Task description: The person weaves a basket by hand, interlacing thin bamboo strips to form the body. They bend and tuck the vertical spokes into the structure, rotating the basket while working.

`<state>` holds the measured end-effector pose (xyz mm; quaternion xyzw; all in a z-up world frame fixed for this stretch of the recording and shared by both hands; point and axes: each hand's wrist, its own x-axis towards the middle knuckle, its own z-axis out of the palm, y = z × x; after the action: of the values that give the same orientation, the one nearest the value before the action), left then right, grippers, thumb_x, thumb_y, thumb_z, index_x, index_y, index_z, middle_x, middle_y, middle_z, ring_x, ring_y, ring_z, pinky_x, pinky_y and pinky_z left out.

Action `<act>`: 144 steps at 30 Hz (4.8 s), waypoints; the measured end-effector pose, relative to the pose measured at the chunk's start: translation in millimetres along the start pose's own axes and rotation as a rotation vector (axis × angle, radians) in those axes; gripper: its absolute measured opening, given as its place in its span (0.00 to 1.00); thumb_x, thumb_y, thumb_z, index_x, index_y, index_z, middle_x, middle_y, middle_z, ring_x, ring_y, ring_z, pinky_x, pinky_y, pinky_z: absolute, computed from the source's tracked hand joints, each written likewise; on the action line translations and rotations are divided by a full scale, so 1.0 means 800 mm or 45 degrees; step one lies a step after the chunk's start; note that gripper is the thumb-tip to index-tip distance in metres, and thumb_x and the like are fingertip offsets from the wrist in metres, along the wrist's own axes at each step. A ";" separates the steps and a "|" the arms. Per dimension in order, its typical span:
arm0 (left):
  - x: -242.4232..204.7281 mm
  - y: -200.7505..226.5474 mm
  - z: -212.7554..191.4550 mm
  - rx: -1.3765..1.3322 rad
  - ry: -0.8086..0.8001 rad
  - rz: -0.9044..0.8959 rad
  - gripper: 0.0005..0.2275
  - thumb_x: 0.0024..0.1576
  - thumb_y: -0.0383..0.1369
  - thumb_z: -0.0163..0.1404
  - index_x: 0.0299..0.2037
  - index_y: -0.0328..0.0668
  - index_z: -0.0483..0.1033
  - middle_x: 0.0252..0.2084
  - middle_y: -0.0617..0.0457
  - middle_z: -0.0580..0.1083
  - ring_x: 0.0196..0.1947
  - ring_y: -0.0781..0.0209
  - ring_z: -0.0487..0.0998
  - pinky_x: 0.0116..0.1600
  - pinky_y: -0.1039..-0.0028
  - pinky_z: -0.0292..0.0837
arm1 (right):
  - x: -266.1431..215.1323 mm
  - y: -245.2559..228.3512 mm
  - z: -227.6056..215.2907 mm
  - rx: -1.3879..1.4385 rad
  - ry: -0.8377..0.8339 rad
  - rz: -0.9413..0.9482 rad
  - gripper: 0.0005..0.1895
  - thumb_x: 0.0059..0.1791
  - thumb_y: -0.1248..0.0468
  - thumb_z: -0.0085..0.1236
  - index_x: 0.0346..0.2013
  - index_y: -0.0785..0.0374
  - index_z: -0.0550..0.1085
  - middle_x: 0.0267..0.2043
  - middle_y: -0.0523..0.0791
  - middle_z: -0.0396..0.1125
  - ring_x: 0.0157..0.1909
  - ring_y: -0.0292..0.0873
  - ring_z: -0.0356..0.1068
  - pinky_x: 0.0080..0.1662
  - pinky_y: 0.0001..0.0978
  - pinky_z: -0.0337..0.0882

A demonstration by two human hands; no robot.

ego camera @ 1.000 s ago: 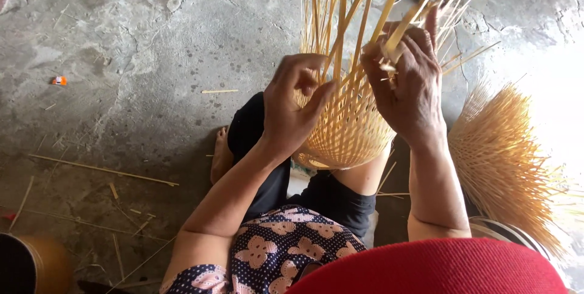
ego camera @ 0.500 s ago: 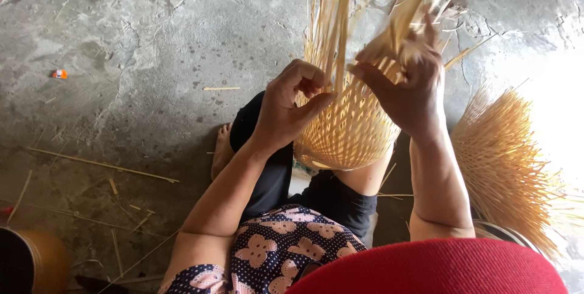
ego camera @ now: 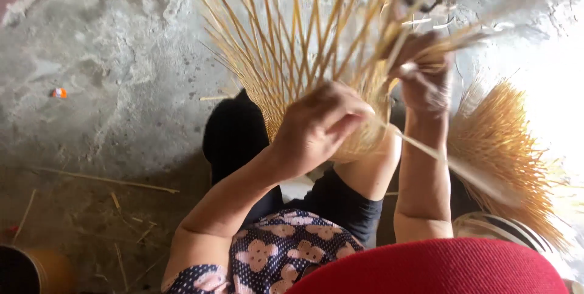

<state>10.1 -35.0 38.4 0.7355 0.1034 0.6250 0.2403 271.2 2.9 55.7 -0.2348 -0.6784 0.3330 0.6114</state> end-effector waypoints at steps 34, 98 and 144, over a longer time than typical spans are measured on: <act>-0.013 0.006 -0.049 0.565 0.136 -0.071 0.18 0.61 0.35 0.60 0.57 0.38 0.69 0.50 0.48 0.72 0.50 0.54 0.74 0.56 0.64 0.74 | 0.040 0.071 0.063 -0.211 -0.191 0.224 0.10 0.56 0.67 0.61 0.51 0.60 0.76 0.48 0.39 0.74 0.49 0.33 0.72 0.57 0.31 0.74; -0.030 -0.029 -0.008 0.270 0.006 -0.141 0.10 0.62 0.25 0.61 0.46 0.42 0.70 0.47 0.53 0.77 0.43 0.65 0.82 0.45 0.79 0.81 | 0.047 -0.018 0.066 -1.370 -0.170 -0.534 0.09 0.50 0.63 0.71 0.30 0.52 0.76 0.54 0.52 0.73 0.68 0.57 0.58 0.76 0.60 0.36; -0.041 -0.008 0.003 0.147 0.185 -0.251 0.09 0.59 0.24 0.61 0.43 0.40 0.73 0.42 0.53 0.77 0.40 0.67 0.80 0.46 0.77 0.79 | 0.024 -0.055 0.056 -1.277 -0.304 -0.266 0.15 0.44 0.47 0.76 0.43 0.41 0.82 0.53 0.43 0.60 0.63 0.44 0.54 0.77 0.55 0.50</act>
<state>6.7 -44.6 6.5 0.6873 0.2280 0.6429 0.2497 228.4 -20.3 99.8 -0.3902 -0.8391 -0.0707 0.3724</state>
